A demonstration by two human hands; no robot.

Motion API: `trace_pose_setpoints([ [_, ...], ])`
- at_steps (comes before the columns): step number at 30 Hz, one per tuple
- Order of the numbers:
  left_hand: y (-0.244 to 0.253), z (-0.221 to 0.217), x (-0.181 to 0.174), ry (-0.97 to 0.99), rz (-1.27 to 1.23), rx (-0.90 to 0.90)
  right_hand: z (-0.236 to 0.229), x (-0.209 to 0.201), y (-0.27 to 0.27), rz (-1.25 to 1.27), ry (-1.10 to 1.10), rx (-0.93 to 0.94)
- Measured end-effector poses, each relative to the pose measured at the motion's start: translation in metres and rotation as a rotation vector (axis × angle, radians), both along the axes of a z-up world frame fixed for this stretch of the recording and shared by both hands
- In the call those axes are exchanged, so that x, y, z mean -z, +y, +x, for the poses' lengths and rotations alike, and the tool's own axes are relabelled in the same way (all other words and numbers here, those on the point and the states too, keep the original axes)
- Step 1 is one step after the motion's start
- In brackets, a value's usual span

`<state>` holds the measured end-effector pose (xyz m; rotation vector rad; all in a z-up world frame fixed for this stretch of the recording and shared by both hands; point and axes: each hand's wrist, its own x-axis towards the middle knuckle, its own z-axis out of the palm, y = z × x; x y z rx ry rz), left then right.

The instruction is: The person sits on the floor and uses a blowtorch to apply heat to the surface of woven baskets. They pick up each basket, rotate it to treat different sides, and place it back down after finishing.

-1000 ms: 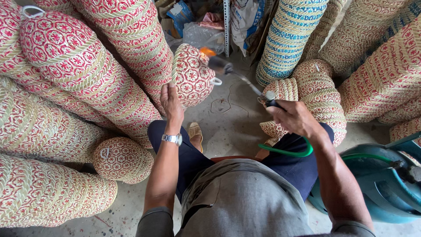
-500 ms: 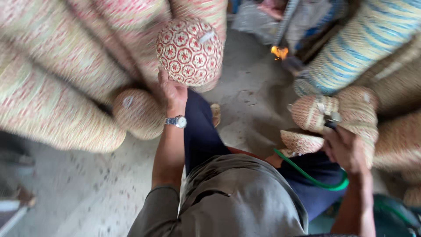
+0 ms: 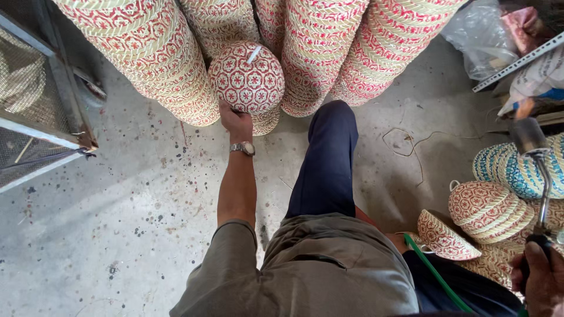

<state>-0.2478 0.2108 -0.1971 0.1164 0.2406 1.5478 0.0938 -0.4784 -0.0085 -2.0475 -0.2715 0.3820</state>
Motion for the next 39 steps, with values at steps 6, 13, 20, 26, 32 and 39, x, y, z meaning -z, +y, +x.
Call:
trace_pose_setpoints([
  [6, 0.043, 0.002, 0.029, 0.016, -0.054, -0.031, 0.005, 0.001, 0.008, -0.222, -0.002, 0.03],
  [13, 0.048, 0.021, 0.057, 0.454, -0.525, -0.096, 0.008, 0.0, 0.015, -0.213, -0.006, -0.028],
  [20, 0.01, 0.026, 0.061, 1.614, -0.269, -0.385, 0.007, 0.005, 0.028, -0.214, 0.049, 0.057],
  [26, 0.006, 0.03, 0.011, 2.19, 0.376, -0.237, 0.012, 0.009, 0.021, -0.251, 0.04, 0.027],
  [32, 0.072, 0.045, -0.043, 2.4, 0.327, 0.197, 0.01, 0.011, 0.013, -0.265, 0.062, 0.025],
  [39, 0.096, 0.038, -0.063, 2.488, 0.299, 0.452, -0.008, 0.008, 0.02, -0.235, 0.029, -0.021],
])
